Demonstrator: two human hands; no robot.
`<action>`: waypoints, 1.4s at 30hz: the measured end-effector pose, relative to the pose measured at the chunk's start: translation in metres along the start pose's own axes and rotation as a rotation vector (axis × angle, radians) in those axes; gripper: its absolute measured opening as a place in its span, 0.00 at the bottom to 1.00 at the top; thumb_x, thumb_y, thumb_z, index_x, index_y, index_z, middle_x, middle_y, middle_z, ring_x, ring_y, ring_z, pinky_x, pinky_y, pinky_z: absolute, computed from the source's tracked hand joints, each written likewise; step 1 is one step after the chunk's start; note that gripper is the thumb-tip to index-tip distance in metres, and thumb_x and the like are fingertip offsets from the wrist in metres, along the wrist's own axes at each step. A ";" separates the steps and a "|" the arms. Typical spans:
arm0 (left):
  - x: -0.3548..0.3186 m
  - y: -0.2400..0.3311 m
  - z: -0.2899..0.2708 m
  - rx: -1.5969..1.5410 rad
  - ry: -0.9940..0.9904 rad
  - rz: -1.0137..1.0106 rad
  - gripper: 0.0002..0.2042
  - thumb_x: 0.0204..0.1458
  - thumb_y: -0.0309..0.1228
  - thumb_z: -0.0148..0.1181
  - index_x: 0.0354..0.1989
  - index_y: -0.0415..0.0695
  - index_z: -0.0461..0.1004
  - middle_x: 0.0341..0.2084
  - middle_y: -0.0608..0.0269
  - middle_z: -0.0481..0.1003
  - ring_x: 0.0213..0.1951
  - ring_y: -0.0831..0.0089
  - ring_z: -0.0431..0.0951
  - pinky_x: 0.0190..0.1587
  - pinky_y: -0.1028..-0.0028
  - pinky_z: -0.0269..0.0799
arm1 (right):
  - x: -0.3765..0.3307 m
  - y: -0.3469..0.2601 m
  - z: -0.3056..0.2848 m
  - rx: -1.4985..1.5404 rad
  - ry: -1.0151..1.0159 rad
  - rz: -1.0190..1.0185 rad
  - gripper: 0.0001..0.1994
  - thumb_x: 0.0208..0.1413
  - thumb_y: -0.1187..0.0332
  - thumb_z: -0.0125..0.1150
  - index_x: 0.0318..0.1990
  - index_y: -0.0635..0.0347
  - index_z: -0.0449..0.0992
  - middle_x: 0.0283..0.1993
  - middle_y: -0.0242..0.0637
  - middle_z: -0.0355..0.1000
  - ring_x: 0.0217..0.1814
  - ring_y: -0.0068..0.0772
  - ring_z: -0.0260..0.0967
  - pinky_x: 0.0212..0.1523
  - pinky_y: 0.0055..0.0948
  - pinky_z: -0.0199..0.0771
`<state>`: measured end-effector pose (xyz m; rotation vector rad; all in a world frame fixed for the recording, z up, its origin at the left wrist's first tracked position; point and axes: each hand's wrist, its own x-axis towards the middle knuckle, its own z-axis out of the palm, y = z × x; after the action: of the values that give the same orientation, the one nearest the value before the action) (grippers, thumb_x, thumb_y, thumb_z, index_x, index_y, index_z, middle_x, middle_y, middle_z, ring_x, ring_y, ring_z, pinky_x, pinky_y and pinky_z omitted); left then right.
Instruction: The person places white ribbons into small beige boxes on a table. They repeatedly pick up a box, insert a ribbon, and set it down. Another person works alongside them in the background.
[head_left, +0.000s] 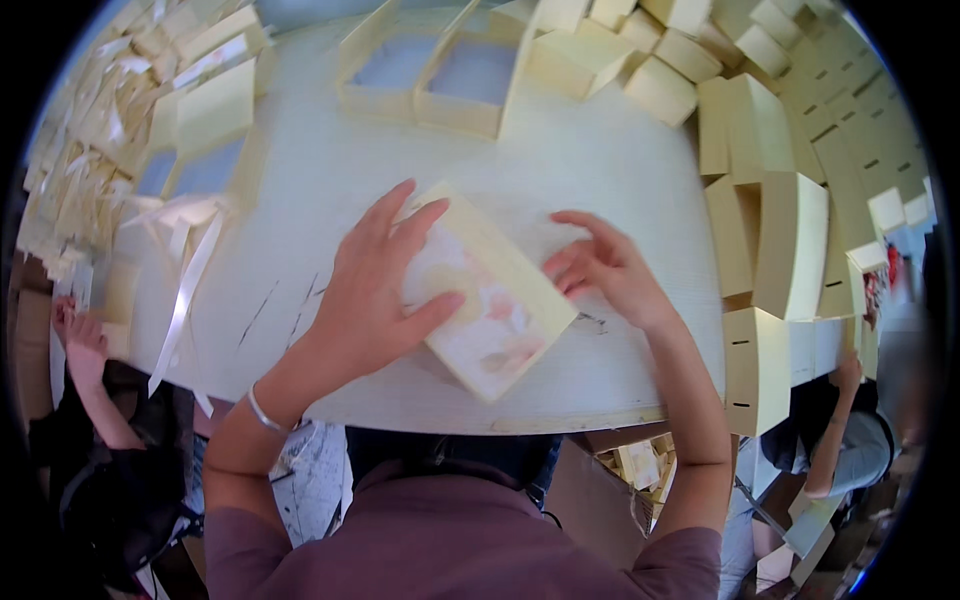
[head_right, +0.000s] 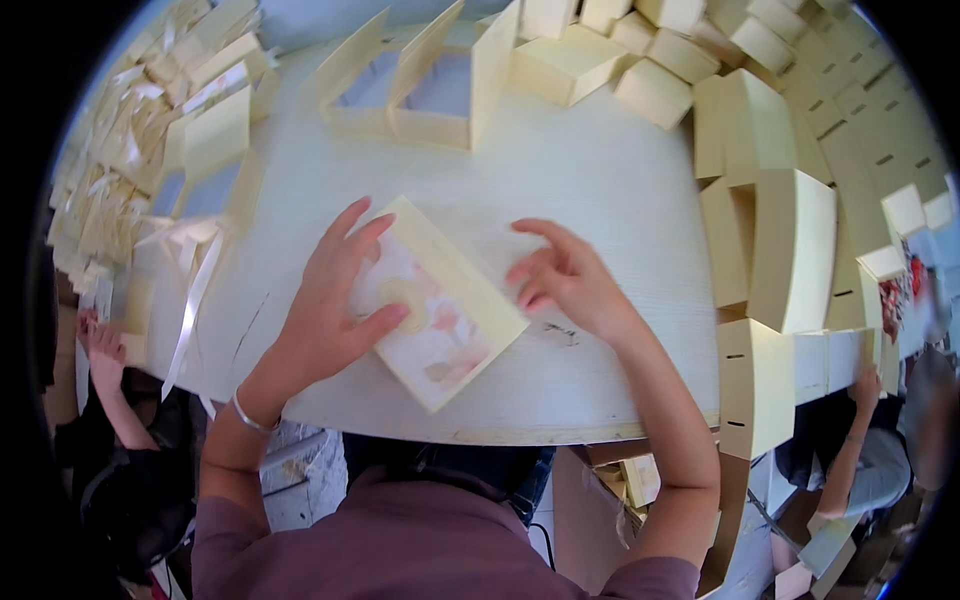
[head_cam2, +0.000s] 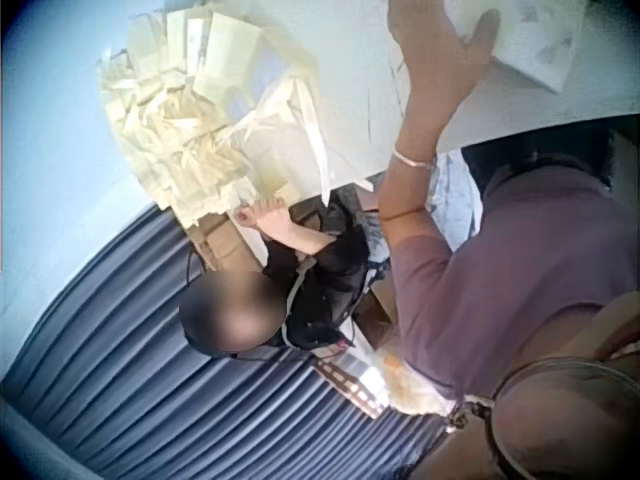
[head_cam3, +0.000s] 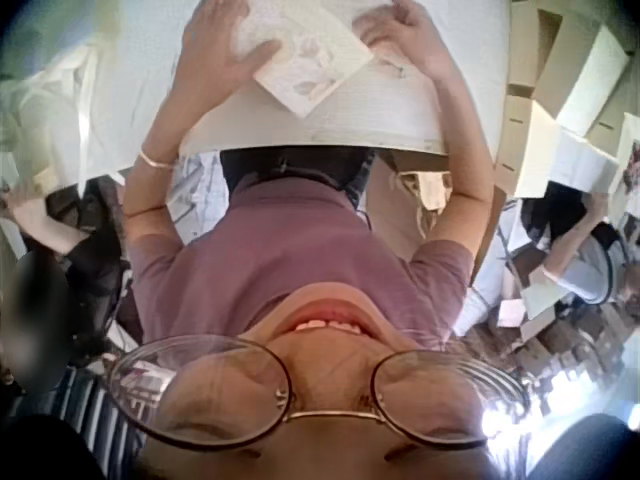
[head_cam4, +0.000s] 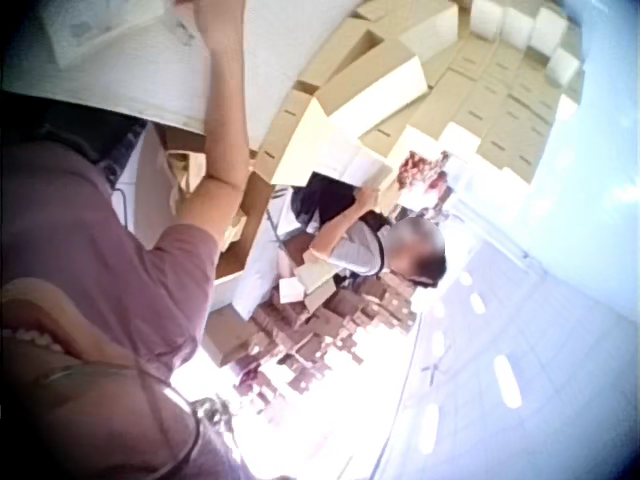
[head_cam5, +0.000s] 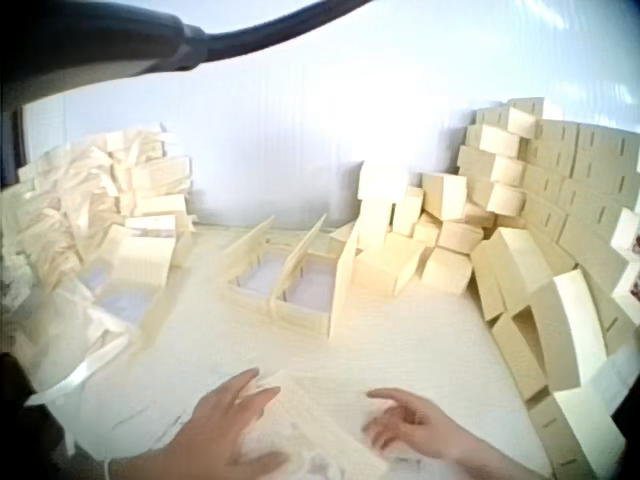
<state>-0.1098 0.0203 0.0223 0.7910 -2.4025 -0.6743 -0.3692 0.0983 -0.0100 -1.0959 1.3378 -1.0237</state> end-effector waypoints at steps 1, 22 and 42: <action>-0.002 -0.007 0.001 0.046 -0.015 -0.023 0.31 0.41 0.37 0.60 0.55 0.42 0.57 0.55 0.44 0.52 0.56 0.48 0.54 0.56 0.59 0.52 | 0.001 -0.007 0.009 -0.103 0.109 -0.067 0.18 0.50 0.70 0.53 0.49 0.63 0.66 0.35 0.37 0.71 0.35 0.24 0.67 0.37 0.23 0.69; 0.060 -0.032 -0.003 -0.023 -0.168 -0.245 0.16 0.34 0.36 0.58 0.33 0.44 0.66 0.38 0.55 0.63 0.44 0.59 0.62 0.45 0.69 0.61 | 0.052 -0.019 0.083 -0.546 0.016 -0.299 0.26 0.52 0.59 0.53 0.54 0.66 0.56 0.45 0.45 0.61 0.35 0.33 0.66 0.31 0.31 0.67; 0.086 0.008 -0.028 0.408 -0.739 -0.343 0.12 0.33 0.31 0.55 0.26 0.35 0.67 0.26 0.47 0.71 0.26 0.54 0.72 0.26 0.66 0.66 | 0.057 -0.008 0.095 -0.190 -0.055 -0.236 0.22 0.46 0.61 0.63 0.40 0.64 0.59 0.33 0.42 0.67 0.32 0.29 0.68 0.32 0.26 0.68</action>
<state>-0.1564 -0.0376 0.0749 1.3243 -3.1727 -0.6993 -0.2744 0.0418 -0.0197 -1.4418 1.3019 -1.0434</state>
